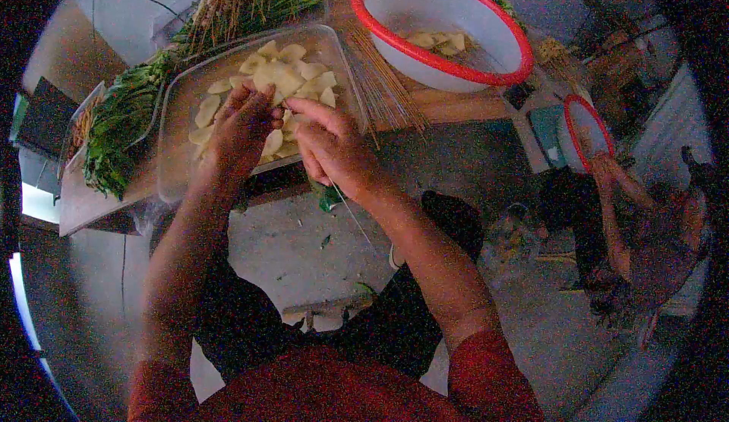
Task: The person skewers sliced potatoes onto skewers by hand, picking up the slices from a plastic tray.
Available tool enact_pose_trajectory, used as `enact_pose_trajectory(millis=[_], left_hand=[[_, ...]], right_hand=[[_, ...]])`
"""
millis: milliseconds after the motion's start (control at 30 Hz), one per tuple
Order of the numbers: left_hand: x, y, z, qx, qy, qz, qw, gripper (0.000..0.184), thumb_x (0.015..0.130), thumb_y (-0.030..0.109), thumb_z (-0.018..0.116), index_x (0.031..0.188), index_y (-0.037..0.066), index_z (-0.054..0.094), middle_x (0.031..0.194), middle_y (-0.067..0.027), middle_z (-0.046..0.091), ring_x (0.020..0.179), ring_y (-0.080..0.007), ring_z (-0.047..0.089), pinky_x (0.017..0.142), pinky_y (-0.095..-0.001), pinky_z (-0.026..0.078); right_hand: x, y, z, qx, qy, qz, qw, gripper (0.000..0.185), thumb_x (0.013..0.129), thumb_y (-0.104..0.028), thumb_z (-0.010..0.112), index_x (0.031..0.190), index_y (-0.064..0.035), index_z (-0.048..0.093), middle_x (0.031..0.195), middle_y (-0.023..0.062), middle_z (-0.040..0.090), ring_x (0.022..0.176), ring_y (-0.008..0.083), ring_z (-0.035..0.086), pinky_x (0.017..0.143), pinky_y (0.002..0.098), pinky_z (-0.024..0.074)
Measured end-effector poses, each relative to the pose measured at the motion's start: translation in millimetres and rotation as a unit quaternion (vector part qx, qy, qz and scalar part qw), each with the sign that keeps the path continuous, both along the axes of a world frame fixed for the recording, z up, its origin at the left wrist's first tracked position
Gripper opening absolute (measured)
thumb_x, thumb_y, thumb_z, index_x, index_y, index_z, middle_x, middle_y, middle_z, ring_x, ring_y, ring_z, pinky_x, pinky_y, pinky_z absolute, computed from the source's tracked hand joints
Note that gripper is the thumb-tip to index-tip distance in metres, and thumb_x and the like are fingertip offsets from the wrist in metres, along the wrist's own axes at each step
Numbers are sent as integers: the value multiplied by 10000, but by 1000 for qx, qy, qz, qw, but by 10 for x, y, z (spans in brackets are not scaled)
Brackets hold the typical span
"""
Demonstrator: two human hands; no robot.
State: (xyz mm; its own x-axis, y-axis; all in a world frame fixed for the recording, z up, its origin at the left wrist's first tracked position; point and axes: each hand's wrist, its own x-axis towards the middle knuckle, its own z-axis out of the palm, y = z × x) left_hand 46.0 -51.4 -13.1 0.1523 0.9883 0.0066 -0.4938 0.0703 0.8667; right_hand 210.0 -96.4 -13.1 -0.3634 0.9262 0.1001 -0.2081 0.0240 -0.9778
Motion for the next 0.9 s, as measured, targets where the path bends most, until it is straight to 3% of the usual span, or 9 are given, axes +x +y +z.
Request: enact_pose_trajectory(millis=[333, 900], left_hand=[[2, -22, 14, 4, 12, -2, 1000, 114, 887, 123, 581, 825, 100, 489, 727, -22, 575, 628, -128, 591, 560, -250, 476], [-10, 10, -56, 12, 14, -13, 1000, 155, 876, 118, 596, 804, 107, 460, 722, -19, 562, 622, -135, 585, 566, -257, 463]], right_hand=[[-61, -18, -47, -9, 46, -10, 999, 439, 891, -171, 438, 1271, 45, 402, 507, -2, 408, 365, 73, 331, 337, 234, 277], [-97, 46, -80, -13, 72, -29, 997, 266, 921, -200, 449, 1096, -1, 478, 513, -22, 373, 373, 63, 304, 329, 223, 246]])
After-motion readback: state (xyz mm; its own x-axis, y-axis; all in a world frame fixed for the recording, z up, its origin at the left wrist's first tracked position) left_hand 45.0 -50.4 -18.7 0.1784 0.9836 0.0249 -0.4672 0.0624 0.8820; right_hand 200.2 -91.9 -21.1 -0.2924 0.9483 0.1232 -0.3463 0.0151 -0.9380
